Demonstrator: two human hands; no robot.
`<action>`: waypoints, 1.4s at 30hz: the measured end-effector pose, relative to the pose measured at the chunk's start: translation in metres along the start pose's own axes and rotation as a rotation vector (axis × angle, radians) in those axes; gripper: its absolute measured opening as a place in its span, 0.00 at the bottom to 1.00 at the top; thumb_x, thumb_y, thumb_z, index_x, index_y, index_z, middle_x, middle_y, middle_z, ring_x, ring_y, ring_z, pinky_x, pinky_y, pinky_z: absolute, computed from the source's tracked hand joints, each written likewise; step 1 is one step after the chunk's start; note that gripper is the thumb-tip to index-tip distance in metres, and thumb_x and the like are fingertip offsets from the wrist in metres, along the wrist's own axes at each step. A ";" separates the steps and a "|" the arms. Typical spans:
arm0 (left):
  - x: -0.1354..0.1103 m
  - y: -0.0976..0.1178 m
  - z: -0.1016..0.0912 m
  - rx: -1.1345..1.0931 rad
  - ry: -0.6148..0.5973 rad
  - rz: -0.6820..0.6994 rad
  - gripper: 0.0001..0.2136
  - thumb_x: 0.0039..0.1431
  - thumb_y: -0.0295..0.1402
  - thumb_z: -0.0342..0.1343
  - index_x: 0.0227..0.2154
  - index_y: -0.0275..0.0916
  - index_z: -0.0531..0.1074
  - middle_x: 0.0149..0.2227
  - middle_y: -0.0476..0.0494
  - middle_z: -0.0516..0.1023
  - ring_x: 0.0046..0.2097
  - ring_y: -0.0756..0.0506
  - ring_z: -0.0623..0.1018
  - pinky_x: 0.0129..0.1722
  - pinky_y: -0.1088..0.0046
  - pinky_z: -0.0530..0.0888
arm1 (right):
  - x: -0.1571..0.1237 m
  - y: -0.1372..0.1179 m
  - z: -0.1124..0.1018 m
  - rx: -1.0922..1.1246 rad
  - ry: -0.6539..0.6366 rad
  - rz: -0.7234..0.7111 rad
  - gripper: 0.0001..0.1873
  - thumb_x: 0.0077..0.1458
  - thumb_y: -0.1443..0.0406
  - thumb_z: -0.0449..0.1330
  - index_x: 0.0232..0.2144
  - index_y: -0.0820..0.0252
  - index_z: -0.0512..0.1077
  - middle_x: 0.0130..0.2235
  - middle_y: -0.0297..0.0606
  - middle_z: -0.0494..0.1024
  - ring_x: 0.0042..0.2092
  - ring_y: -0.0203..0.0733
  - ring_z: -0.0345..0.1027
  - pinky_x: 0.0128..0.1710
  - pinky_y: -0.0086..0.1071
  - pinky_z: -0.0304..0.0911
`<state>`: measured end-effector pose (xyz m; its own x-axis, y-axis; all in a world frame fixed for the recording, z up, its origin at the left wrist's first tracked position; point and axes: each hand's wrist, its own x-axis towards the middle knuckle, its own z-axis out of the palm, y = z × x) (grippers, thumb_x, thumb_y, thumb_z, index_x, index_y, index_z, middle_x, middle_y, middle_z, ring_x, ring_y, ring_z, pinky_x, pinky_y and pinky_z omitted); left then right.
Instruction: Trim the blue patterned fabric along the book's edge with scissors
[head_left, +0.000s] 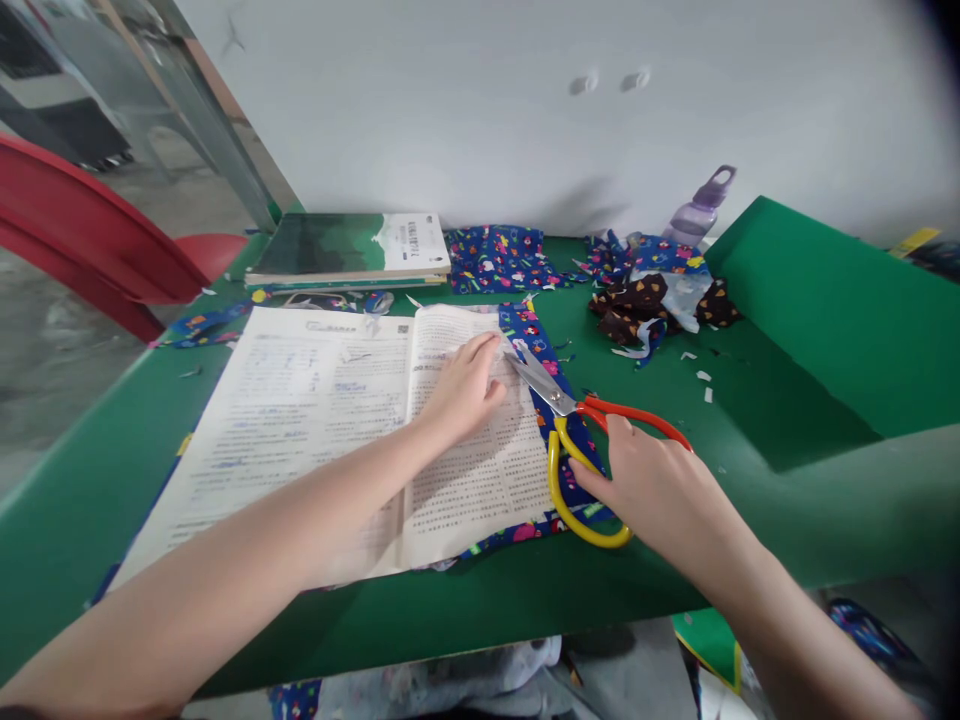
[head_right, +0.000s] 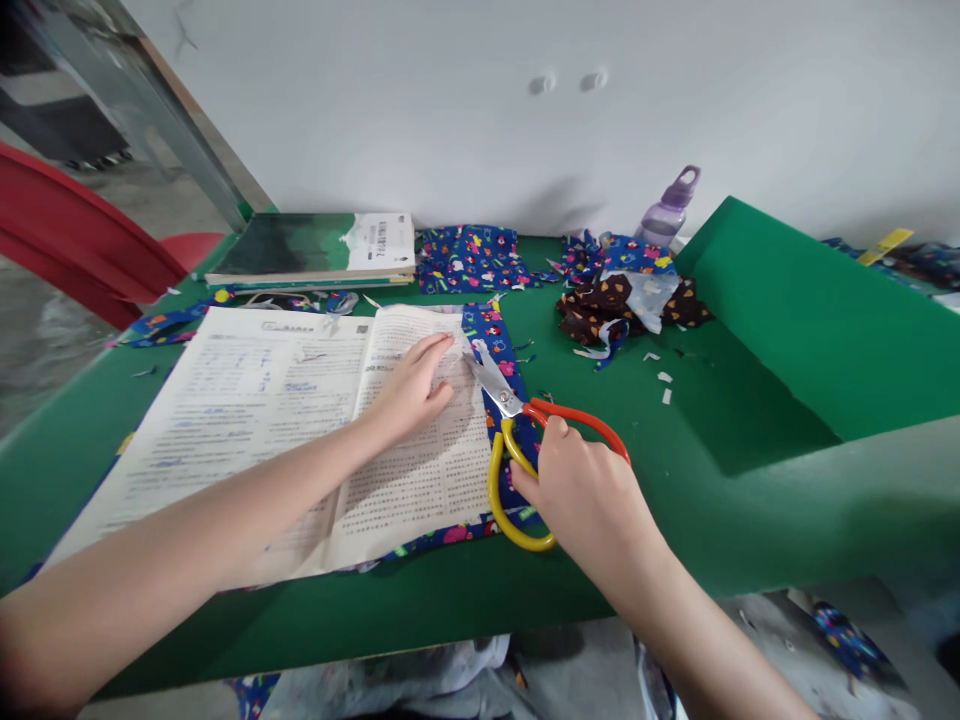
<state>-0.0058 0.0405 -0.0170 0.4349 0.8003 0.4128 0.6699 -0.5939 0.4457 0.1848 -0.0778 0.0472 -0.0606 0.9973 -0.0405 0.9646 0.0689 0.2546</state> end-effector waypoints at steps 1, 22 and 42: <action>0.000 0.000 0.000 0.003 -0.002 -0.003 0.25 0.52 0.24 0.48 0.55 0.33 0.56 0.58 0.34 0.59 0.59 0.37 0.60 0.59 0.55 0.60 | 0.000 0.000 0.001 -0.005 0.007 -0.007 0.21 0.55 0.52 0.51 0.35 0.67 0.65 0.26 0.40 0.73 0.25 0.44 0.70 0.21 0.32 0.55; 0.001 0.002 -0.003 -0.038 -0.022 0.043 0.24 0.53 0.23 0.47 0.55 0.37 0.58 0.58 0.40 0.60 0.58 0.39 0.62 0.58 0.57 0.61 | -0.004 -0.003 0.005 -0.073 0.060 -0.060 0.18 0.57 0.55 0.49 0.33 0.68 0.65 0.24 0.39 0.72 0.23 0.43 0.69 0.18 0.31 0.52; 0.001 0.003 -0.003 -0.064 0.009 0.071 0.23 0.53 0.23 0.47 0.53 0.39 0.60 0.56 0.41 0.62 0.57 0.40 0.63 0.58 0.58 0.62 | -0.004 -0.005 0.001 -0.093 0.024 -0.109 0.19 0.59 0.57 0.46 0.35 0.69 0.68 0.22 0.42 0.73 0.22 0.42 0.69 0.18 0.31 0.50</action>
<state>-0.0053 0.0394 -0.0135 0.4745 0.7553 0.4520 0.5973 -0.6535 0.4650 0.1804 -0.0824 0.0447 -0.1711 0.9840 -0.0502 0.9240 0.1779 0.3384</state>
